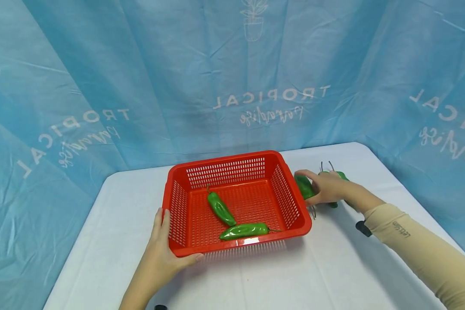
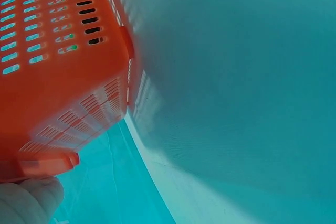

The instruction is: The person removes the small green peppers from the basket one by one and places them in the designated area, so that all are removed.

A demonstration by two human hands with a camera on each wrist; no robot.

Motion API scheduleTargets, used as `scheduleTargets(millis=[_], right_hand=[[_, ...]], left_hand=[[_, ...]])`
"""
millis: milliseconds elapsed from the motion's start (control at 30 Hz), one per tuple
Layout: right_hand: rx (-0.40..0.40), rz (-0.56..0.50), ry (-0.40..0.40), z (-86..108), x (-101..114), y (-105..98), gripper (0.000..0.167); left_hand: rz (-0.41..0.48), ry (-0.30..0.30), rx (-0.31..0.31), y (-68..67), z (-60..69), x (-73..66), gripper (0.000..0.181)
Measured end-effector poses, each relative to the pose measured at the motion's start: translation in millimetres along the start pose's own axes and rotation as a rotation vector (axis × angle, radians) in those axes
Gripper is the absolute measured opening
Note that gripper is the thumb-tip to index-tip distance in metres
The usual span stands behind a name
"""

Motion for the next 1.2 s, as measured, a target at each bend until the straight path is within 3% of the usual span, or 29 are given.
scheduleTargets(millis=[267, 433, 767, 1000, 1200], right_hand=[[-0.023, -0.007, 0.070, 6.1, -3.4, -25.5, 0.108], [-0.077, -0.066, 0.026, 6.3, 10.8, -50.3, 0.100], [-0.096, -0.350, -0.148, -8.6, 74.0, -84.6, 0.093], [-0.045, -0.336, -0.278, -26.1, 124.4, -80.0, 0.093], [0.004, -0.273, -0.338, -39.8, 162.3, -72.8, 0.095]], left_hand=[[0.014, 0.012, -0.018, 0.6, 0.2, 2.0, 0.144], [0.018, 0.026, -0.024, -0.7, 0.5, 0.9, 0.142], [0.026, 0.034, -0.036, -0.2, 1.0, 1.6, 0.143], [0.027, 0.024, -0.028, 1.8, 1.4, 3.1, 0.143], [0.019, 0.014, -0.024, 1.7, 0.9, 2.9, 0.142]])
Point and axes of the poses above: each hand's wrist, its own z-axis away from the middle knuckle, its own y-axis out of the palm, x = y × z, the point moved 7 cm from there along -z, towards the middle knuckle, and after that the axes turned 5 degrees about -z, right-handed, at the moved point
